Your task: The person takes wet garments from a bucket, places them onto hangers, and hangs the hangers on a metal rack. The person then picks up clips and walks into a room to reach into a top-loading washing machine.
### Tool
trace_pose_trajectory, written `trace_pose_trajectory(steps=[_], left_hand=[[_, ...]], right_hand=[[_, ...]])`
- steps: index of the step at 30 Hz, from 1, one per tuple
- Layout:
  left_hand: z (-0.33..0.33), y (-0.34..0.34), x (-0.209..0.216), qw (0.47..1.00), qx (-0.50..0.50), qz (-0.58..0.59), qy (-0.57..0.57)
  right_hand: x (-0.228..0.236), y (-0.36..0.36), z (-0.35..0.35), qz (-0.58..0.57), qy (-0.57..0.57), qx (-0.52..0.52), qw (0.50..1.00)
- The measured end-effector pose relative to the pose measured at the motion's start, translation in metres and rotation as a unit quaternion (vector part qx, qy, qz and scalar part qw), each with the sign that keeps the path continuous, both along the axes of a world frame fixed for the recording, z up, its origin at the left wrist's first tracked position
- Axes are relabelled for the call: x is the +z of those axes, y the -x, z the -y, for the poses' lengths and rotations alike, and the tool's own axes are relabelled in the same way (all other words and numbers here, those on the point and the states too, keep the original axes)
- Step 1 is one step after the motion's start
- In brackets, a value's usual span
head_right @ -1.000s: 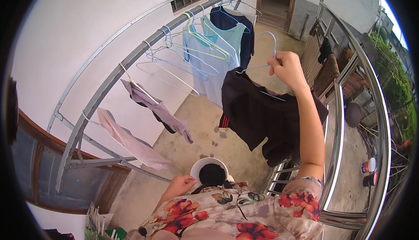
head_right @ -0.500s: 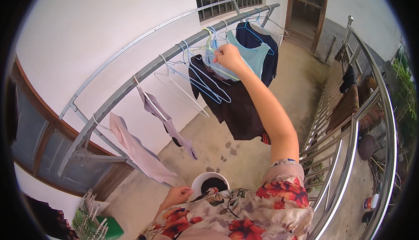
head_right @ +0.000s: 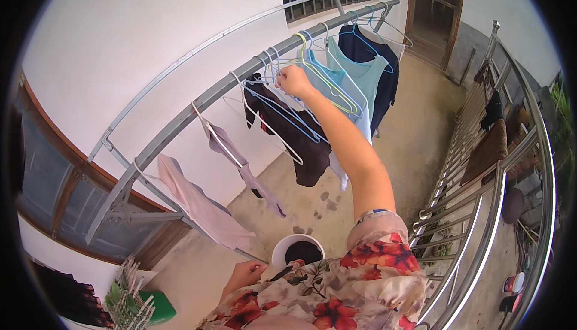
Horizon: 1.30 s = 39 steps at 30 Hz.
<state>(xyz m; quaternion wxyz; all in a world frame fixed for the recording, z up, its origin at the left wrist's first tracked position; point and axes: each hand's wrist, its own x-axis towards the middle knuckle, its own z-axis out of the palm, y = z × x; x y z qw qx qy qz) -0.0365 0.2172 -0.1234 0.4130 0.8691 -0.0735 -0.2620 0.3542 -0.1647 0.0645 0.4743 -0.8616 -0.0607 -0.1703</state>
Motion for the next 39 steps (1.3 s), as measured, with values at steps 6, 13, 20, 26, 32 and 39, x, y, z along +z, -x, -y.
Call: trace_pose_trajectory(steps=[6,13,20,26,32,39], left_hand=[[-0.01,-0.018,-0.004,0.997,-0.077,0.003,-0.021],[-0.035,-0.031,-0.012,0.958,-0.252,-0.034,-0.136],[-0.073,-0.035,0.002,0.959,-0.254,-0.052,-0.118],[-0.14,-0.034,-0.007,0.963,-0.246,-0.025,-0.103],[-0.191,-0.044,0.057,0.979,-0.127,-0.135,-0.08],[-0.292,-0.023,0.146,0.951,0.001,-0.097,0.294]], right_hand=[[0.006,0.068,0.008,0.225,0.071,-0.083,0.968],[0.004,0.172,0.018,0.186,-0.049,-0.156,0.969],[0.007,0.259,-0.037,0.226,-0.172,-0.153,0.947],[-0.017,0.305,-0.095,0.258,-0.116,-0.177,0.943],[-0.049,0.366,-0.109,0.209,-0.145,-0.214,0.943],[-0.148,0.45,-0.111,-0.005,-0.224,-0.271,0.936]])
